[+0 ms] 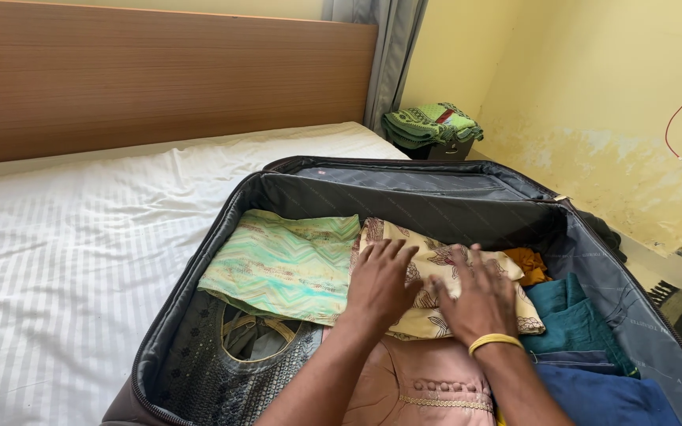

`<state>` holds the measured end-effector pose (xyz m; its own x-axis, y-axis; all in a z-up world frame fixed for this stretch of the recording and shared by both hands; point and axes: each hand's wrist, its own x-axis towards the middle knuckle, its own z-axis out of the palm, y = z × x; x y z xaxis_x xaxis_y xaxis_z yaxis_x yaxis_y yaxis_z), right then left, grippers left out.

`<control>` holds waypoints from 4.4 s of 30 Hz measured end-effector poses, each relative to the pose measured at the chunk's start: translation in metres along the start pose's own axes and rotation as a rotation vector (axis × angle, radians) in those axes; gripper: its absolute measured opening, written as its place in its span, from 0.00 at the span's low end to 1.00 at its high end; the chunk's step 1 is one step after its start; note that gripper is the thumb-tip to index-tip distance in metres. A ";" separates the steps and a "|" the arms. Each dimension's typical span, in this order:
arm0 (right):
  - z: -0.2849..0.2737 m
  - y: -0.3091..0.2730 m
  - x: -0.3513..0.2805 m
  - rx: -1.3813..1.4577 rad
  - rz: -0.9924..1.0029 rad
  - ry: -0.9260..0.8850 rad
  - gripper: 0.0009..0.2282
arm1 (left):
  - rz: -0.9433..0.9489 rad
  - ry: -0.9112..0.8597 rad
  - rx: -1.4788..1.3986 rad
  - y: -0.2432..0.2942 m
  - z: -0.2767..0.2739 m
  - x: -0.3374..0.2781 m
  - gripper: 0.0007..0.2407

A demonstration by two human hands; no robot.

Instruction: The person folds various garments, including shirts, pants, and patterned fabrics, and places them into an open suitcase on a bed. The person handles each item individually, folding them neatly before arranging them inside the luggage.

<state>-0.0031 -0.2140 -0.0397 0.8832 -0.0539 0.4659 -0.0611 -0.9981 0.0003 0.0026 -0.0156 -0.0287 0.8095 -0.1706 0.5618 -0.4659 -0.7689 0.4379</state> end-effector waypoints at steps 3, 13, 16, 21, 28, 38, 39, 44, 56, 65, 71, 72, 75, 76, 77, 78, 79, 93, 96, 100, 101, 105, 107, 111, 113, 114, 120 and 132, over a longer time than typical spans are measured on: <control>-0.007 -0.015 -0.008 -0.074 0.042 -0.339 0.36 | -0.011 -0.271 0.143 -0.001 0.003 -0.010 0.31; -0.037 0.001 -0.011 -0.106 0.298 -0.464 0.36 | -0.119 -0.560 0.358 0.005 -0.006 -0.019 0.38; -0.023 0.036 -0.001 -0.203 0.237 -0.447 0.37 | -0.118 -0.652 0.447 0.012 -0.029 -0.013 0.39; -0.054 0.044 0.013 -0.257 0.227 -0.629 0.36 | -0.125 -0.833 0.570 0.009 -0.081 -0.027 0.40; -0.102 0.004 -0.043 -0.172 0.065 -0.764 0.36 | -0.207 -0.868 0.423 0.006 -0.128 -0.069 0.39; -0.143 -0.035 -0.124 -0.015 -0.071 -0.596 0.31 | -0.340 -0.686 0.232 0.009 -0.143 -0.126 0.40; -0.157 -0.039 -0.136 -0.016 -0.067 -0.618 0.31 | -0.346 -0.707 0.226 0.009 -0.145 -0.132 0.40; -0.205 -0.046 -0.173 0.170 -0.029 -0.541 0.28 | -0.219 -0.560 0.250 0.008 -0.146 -0.146 0.37; -0.229 -0.050 -0.220 0.150 -0.158 -0.350 0.26 | -0.180 -0.372 0.116 0.066 -0.211 -0.171 0.13; -0.242 -0.037 -0.285 0.437 -0.472 0.121 0.18 | 0.473 0.159 -0.171 0.089 -0.213 -0.235 0.03; -0.232 -0.041 -0.334 0.632 -0.156 0.124 0.10 | 0.551 0.157 -0.239 0.094 -0.195 -0.280 0.03; -0.232 -0.041 -0.335 0.630 -0.158 0.120 0.10 | 0.547 0.158 -0.241 0.096 -0.190 -0.284 0.03; -0.228 -0.042 -0.337 0.361 0.228 -0.235 0.16 | 0.276 -0.209 -0.242 0.103 -0.181 -0.291 0.06; -0.224 -0.041 -0.336 0.274 0.284 -0.418 0.21 | 0.233 -0.287 -0.200 0.104 -0.180 -0.290 0.08; -0.220 -0.040 -0.335 0.183 0.341 -0.598 0.27 | 0.188 -0.365 -0.157 0.106 -0.178 -0.290 0.10; -0.204 -0.030 -0.338 0.184 0.338 -0.608 0.27 | 0.180 -0.371 -0.156 0.104 -0.173 -0.293 0.10; -0.188 -0.021 -0.341 0.273 0.267 -0.554 0.31 | 0.128 -0.366 -0.209 0.103 -0.169 -0.297 0.12; -0.189 -0.004 -0.336 0.372 0.392 -0.644 0.36 | -0.499 -0.655 -0.685 0.098 -0.158 -0.293 0.27; -0.193 -0.008 -0.339 0.474 0.373 -0.697 0.31 | -0.328 -0.532 -0.780 0.090 -0.137 -0.303 0.28; -0.193 -0.012 -0.340 0.737 0.226 -0.598 0.21 | -0.312 -0.480 -0.898 0.089 -0.136 -0.300 0.30; -0.195 -0.014 -0.340 0.792 0.196 -0.589 0.18 | -0.332 -0.490 -1.004 0.088 -0.134 -0.300 0.31; -0.195 -0.023 -0.339 0.985 0.266 -0.615 0.21 | -0.445 -0.572 -1.043 0.072 -0.142 -0.287 0.34; -0.196 -0.025 -0.340 1.048 0.268 -0.594 0.23 | -0.435 -0.741 -0.881 0.062 -0.160 -0.277 0.36; -0.183 -0.026 -0.348 0.989 0.146 -0.620 0.20 | -0.397 -0.927 -0.417 0.052 -0.212 -0.260 0.43; -0.199 -0.042 -0.346 0.771 0.210 -0.880 0.22 | -0.387 -1.052 -0.304 0.045 -0.224 -0.260 0.51; -0.193 -0.042 -0.350 0.772 0.208 -0.880 0.22 | -0.390 -1.051 -0.303 0.045 -0.226 -0.261 0.51; -0.199 -0.061 -0.354 0.841 0.174 -0.987 0.27 | -0.400 -1.096 -0.381 0.046 -0.224 -0.261 0.51; -0.163 -0.040 -0.364 0.981 0.188 -1.196 0.45 | -0.318 -1.159 -0.331 0.047 -0.221 -0.263 0.34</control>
<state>-0.3982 -0.1493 -0.0655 0.7701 0.3099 -0.5575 -0.3140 -0.5766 -0.7543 -0.3113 0.1292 -0.0002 0.6623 -0.5775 -0.4773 -0.1228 -0.7122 0.6912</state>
